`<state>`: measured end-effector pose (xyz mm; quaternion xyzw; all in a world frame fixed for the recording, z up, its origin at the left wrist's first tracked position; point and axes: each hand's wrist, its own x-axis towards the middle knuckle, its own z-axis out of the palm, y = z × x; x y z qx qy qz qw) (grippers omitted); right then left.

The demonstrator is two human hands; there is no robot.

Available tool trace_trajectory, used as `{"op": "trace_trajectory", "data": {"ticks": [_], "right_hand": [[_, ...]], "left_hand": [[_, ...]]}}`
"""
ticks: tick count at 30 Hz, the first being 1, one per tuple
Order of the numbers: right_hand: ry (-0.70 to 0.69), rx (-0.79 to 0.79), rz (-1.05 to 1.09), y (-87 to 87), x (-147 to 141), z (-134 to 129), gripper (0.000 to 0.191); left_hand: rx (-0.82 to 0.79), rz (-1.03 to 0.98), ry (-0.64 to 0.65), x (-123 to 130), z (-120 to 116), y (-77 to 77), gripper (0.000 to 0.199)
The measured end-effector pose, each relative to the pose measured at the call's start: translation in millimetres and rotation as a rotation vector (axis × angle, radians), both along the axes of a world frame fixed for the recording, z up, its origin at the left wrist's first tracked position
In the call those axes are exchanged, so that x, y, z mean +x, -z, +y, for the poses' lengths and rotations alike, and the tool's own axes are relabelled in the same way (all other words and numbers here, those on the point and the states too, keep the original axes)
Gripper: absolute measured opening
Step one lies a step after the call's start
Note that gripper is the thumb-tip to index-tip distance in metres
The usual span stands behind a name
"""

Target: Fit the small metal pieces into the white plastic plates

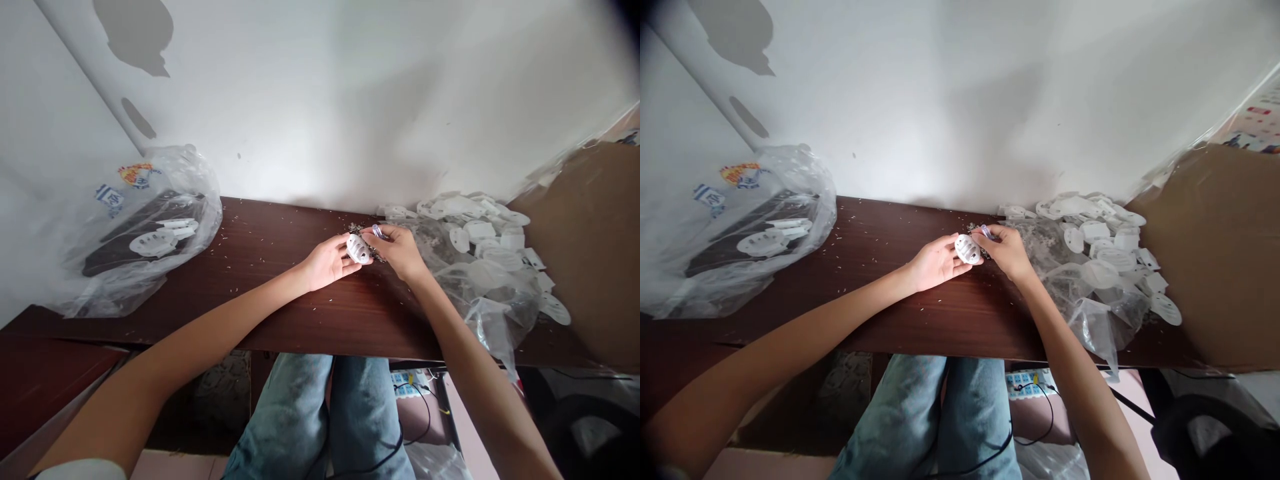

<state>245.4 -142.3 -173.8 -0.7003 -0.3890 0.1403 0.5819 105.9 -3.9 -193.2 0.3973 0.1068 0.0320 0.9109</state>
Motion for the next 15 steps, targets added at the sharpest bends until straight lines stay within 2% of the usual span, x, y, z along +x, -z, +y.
{"op": "trace_trajectory", "data": {"ticks": [8,15], "right_hand": [[-0.027,-0.042,-0.063,0.4,-2.0,0.6,0.028],[0.001,-0.086,-0.14,1.2,-0.6,-0.6,0.027]], "left_hand": [[-0.02,0.015,-0.012,-0.3,-2.3,-0.8,0.031],[0.016,0.024,-0.049,2.9,-0.8,6.1,0.036]]}}
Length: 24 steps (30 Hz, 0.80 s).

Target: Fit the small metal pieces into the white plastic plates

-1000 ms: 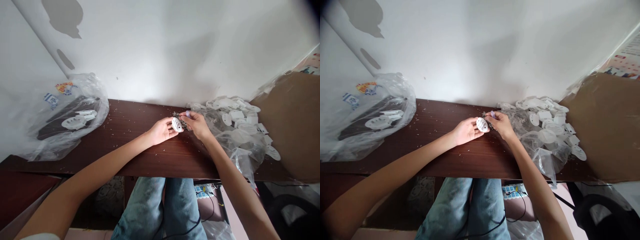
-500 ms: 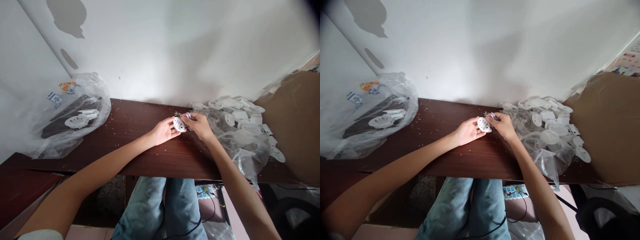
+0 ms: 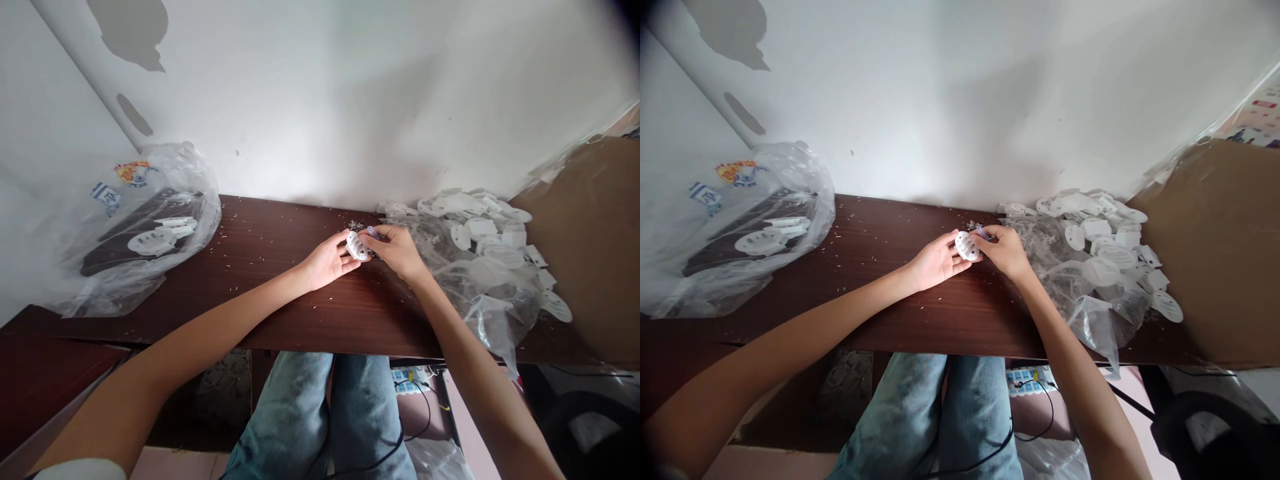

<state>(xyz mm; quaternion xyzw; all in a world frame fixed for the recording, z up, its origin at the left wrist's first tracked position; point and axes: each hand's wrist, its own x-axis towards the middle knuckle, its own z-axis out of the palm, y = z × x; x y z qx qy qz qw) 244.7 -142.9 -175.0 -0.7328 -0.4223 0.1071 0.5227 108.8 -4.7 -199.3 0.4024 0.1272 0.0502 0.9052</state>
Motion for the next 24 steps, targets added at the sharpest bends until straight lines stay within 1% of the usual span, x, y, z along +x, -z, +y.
{"op": "trace_trajectory", "data": {"ticks": [3,6,8,11,13,15,19,24], "right_hand": [[-0.004,-0.028,-0.032,1.1,-0.4,0.4,0.026],[-0.002,-0.031,-0.017,1.9,-1.0,0.9,0.028],[-0.009,-0.006,0.067,1.9,-1.1,1.1,0.034],[-0.09,0.003,0.322,1.8,0.1,1.1,0.043],[-0.148,0.018,0.486,2.1,1.6,1.1,0.045],[-0.173,0.045,0.583,2.9,3.2,1.3,0.043],[-0.203,0.052,0.651,4.7,4.0,1.4,0.037],[-0.224,0.044,0.696,7.8,3.2,2.4,0.036]], "left_hand": [[0.027,0.002,-0.019,1.0,-0.3,3.1,0.035],[0.057,0.002,-0.028,0.7,-1.8,1.9,0.035],[0.061,0.025,-0.02,-0.2,-2.5,-1.2,0.037],[0.042,0.058,-0.001,-1.4,-2.0,-5.3,0.039],[0.025,0.065,0.004,-1.9,-1.0,-6.4,0.039],[0.009,0.062,0.006,-2.0,-0.2,-6.3,0.04],[-0.006,0.053,0.009,-2.0,-0.6,-6.3,0.04],[0.021,0.053,0.014,-3.0,-2.4,-6.7,0.04]]}}
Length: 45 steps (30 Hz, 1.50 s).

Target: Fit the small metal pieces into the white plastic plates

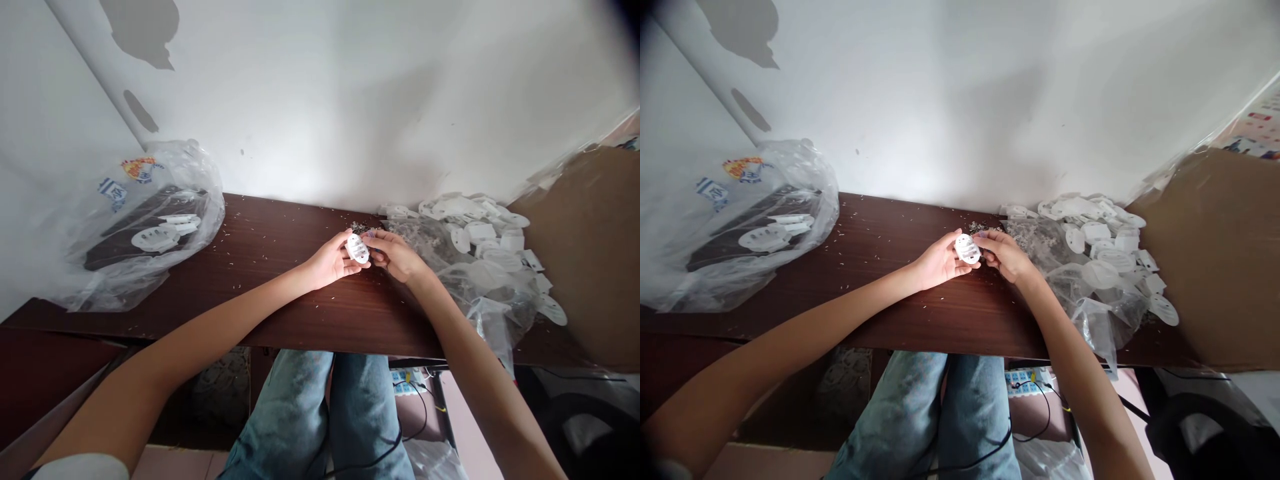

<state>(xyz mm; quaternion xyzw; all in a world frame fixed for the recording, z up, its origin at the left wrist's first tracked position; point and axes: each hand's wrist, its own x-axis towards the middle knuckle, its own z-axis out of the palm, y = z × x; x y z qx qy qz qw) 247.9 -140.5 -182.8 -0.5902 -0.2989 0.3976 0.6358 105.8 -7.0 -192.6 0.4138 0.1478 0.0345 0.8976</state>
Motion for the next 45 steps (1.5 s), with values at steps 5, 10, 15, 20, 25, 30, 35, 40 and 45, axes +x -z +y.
{"op": "trace_trajectory", "data": {"ticks": [5,10,15,20,25,30,35,40,45], "right_hand": [[-0.022,0.018,0.028,3.7,2,1,0.035],[-0.033,0.026,0.017,4.4,1,0,0.036],[-0.048,0.049,0.026,-0.3,-4,-1,0.043],[-0.056,0.044,0.022,-2.5,-8,0,0.046],[0.136,0.018,-0.329,-0.3,-10,2,0.038],[0.19,-0.013,-0.741,0.9,-9,2,0.03],[0.186,-0.026,-0.793,0.3,-10,1,0.026],[0.146,0.001,-0.52,0.6,-10,1,0.035],[0.131,0.001,-0.504,2.1,-7,1,0.035]], "left_hand": [[0.0,-0.009,0.017,0,0,0.6,0.041],[0.016,-0.011,0.028,1,1,3.8,0.043],[0.064,-0.04,0.054,2,2,7.0,0.046],[0.035,-0.05,0.053,1,2,4.7,0.044],[0.023,-0.043,-0.015,1,-1,4.5,0.038],[-0.001,-0.081,-0.045,0,-3,5.3,0.033],[0.007,-0.088,-0.051,-1,-4,4.6,0.031],[-0.011,-0.05,-0.056,0,-4,2.7,0.028],[-0.04,-0.029,-0.069,1,-2,2.3,0.028]]}}
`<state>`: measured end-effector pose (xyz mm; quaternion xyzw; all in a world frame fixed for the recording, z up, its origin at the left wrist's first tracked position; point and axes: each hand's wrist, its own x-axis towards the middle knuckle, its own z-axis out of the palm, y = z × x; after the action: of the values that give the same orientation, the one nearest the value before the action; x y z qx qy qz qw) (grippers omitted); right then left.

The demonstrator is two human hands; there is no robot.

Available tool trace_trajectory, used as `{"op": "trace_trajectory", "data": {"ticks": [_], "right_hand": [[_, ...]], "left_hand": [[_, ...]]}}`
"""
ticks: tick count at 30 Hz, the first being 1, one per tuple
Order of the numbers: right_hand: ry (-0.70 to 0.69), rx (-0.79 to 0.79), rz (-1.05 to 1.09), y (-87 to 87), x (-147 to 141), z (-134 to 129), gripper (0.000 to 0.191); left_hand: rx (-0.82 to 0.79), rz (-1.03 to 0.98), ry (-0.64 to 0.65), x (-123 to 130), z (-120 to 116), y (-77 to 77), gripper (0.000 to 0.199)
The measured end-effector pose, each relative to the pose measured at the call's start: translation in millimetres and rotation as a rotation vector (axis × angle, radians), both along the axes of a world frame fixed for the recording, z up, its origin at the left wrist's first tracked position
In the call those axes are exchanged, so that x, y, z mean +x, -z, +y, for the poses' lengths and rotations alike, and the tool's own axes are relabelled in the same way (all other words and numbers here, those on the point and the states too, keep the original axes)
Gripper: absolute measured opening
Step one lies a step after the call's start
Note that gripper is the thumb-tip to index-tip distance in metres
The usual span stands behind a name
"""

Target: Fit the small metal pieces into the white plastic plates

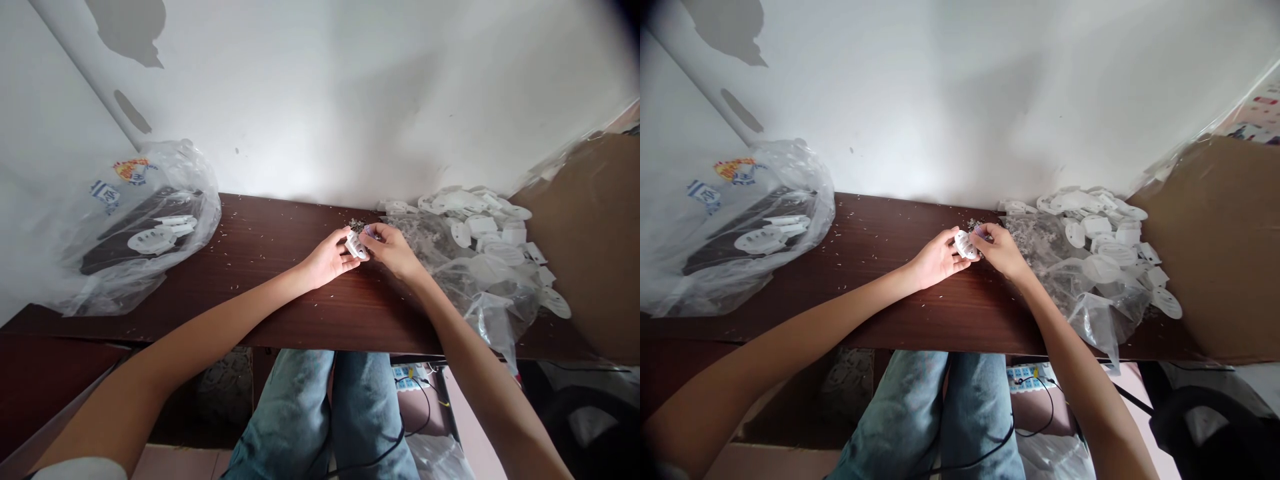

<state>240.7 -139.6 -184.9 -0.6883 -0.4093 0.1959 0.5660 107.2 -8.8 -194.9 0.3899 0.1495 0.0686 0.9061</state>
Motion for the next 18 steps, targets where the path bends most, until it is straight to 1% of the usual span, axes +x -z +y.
{"op": "trace_trajectory", "data": {"ticks": [5,11,18], "right_hand": [[0.028,0.009,-0.114,2.0,1.1,1.9,0.029],[0.025,0.066,-0.286,2.6,-1.4,3.0,0.017],[0.016,0.01,-0.369,-2.2,4.3,0.6,0.017]], "left_hand": [[-0.003,-0.017,-0.001,-1.0,-0.9,-1.3,0.027],[-0.058,0.009,-0.042,-1.5,-1.8,-5.6,0.02],[-0.029,0.024,-0.038,-1.2,-3.5,-5.3,0.02]]}}
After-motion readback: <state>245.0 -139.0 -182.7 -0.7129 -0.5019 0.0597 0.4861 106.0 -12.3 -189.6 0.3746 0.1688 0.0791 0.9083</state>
